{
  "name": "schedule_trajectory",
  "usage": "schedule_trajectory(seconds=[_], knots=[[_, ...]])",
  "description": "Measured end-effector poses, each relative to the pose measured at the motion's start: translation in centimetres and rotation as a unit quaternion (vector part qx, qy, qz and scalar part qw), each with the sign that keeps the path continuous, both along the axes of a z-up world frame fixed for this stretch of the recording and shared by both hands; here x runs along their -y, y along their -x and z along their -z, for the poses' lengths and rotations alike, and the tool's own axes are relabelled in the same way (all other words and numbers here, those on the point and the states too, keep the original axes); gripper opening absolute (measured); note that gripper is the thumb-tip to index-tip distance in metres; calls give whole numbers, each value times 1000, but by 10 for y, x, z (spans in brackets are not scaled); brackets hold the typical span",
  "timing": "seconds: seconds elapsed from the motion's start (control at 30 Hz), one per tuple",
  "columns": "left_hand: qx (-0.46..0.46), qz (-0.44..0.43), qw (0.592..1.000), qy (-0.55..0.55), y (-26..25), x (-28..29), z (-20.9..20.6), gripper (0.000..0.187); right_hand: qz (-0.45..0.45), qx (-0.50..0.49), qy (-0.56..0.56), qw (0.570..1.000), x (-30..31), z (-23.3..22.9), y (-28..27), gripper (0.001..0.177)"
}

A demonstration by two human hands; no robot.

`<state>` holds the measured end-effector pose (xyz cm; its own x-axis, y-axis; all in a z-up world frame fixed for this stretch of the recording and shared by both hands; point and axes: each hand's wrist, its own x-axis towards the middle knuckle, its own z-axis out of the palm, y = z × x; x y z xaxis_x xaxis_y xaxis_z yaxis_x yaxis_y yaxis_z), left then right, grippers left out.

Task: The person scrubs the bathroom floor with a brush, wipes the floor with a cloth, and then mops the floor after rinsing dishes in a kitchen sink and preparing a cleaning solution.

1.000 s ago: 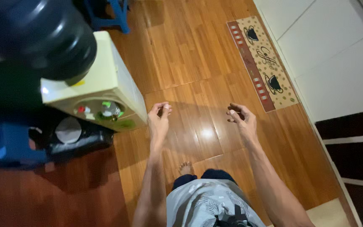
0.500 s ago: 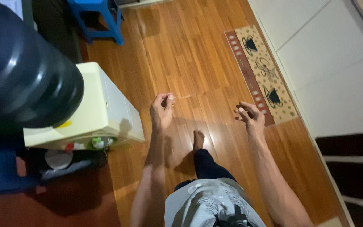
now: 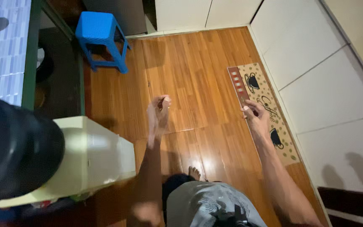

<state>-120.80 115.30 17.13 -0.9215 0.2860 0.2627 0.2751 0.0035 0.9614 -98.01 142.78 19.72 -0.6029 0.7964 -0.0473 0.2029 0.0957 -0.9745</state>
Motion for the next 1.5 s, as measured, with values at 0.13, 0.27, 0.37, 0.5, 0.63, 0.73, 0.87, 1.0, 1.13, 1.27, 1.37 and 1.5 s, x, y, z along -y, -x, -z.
schedule_trajectory(seconds=[0.13, 0.27, 0.37, 0.5, 0.63, 0.73, 0.87, 1.0, 1.13, 1.27, 1.37, 1.5], knots=[[29, -6, 999, 41, 40, -38, 5, 28, -18, -23, 6, 1000, -37, -11, 43, 41], [15, -1, 999, 36, 80, -63, 13, 29, -30, -6, 6, 1000, -68, -7, 85, 35], [-7, 3, 999, 45, 118, -87, 22, 29, -18, -12, 61, 998, -89, 1, 118, 36], [10, 20, 998, 55, 177, -126, 30, 31, -4, -43, 89, 995, -117, 6, 167, 40], [30, 32, 996, 72, 239, -163, 13, 33, 48, -29, 79, 995, -137, -6, 223, 33], [63, 42, 993, 87, 291, -187, -3, 33, 80, 9, 106, 991, -153, -12, 268, 36], [86, 55, 991, 83, 363, -217, -8, 32, 67, 17, 10, 998, -175, -13, 330, 32], [93, 82, 992, 29, 412, -241, -12, 30, 84, 59, 8, 995, -187, -10, 377, 36], [89, 47, 982, 160, 448, -254, -28, 29, 74, 11, 28, 997, -199, -13, 418, 35], [63, 68, 989, 119, 475, -269, -28, 33, 76, 37, 34, 996, -220, -15, 450, 33], [77, 77, 990, 89, 500, -288, -17, 32, 71, 43, 31, 996, -242, -11, 476, 33], [24, 69, 993, 91, 544, -331, -6, 31, 49, 1, 6, 999, -284, -5, 519, 32]])
